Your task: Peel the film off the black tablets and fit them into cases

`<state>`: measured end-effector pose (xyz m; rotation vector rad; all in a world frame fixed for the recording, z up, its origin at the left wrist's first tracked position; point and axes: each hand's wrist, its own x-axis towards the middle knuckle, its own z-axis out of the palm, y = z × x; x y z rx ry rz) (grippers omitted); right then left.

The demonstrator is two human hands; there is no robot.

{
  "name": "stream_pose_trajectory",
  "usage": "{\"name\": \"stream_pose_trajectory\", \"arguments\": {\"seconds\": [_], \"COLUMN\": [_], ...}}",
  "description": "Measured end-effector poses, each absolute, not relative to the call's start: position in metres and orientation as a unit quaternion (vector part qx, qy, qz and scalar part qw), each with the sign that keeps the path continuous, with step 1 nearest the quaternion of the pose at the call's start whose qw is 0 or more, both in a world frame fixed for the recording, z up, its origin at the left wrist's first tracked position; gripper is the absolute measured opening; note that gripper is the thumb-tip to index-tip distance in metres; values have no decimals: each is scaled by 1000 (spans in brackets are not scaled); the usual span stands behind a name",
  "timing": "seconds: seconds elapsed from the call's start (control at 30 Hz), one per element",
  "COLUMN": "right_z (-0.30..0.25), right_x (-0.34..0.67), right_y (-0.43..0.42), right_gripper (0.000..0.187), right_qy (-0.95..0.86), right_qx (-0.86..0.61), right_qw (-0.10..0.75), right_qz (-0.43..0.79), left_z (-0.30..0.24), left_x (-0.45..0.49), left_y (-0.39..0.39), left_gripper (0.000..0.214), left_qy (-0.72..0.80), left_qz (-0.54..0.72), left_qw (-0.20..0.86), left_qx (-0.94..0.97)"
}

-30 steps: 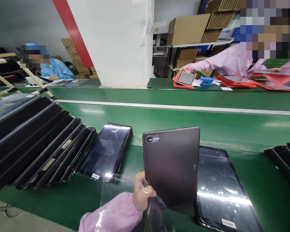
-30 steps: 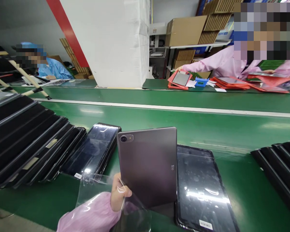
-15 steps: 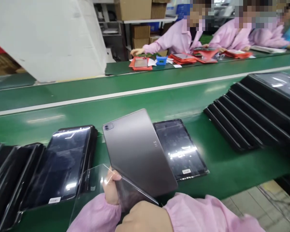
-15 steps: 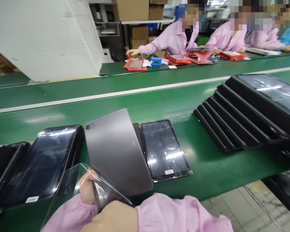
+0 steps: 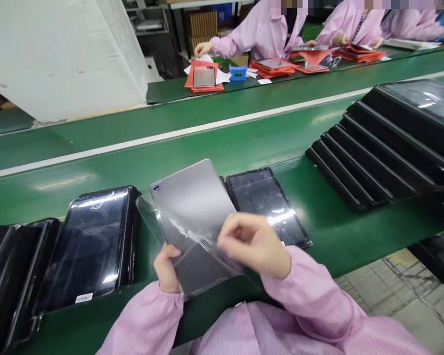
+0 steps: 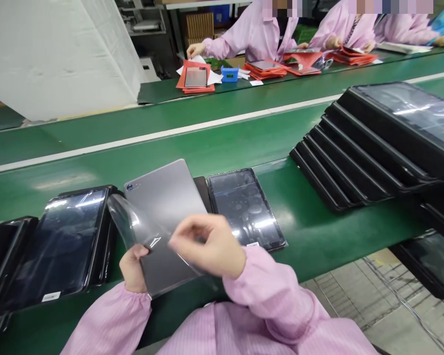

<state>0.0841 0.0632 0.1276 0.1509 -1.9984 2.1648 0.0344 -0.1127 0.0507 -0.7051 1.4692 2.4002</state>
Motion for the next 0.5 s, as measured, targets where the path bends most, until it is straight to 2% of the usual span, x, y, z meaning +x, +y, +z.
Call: {"name": "stream_pose_trajectory", "arguments": {"seconds": [0.1,0.2,0.27,0.37,0.43,0.5], "right_z": [115,92,84,91,107,127], "right_x": [71,69,74,82,86,88], "right_y": [97,109,105,95,93,95], "right_gripper": [12,16,31,45,44,43], "right_qy": [-637,-607,-593,-578,-586,-615], "right_qx": [-127,-215,-214,-159,-128,-114], "right_qw": [135,175,123,-10,-27,5], "right_qz": [748,745,766,800,800,781], "left_z": [51,51,52,53,53,51], "left_x": [33,33,33,32,31,30], "left_y": [-111,-111,-112,-112,-111,-109], "left_gripper": [14,17,19,20,29,55], "left_qy": [495,492,495,511,531,562], "left_qz": [807,803,803,802,804,793], "left_qw": [154,162,170,176,191,219], "left_qx": [-281,-294,-286,-254,-187,-91]}}
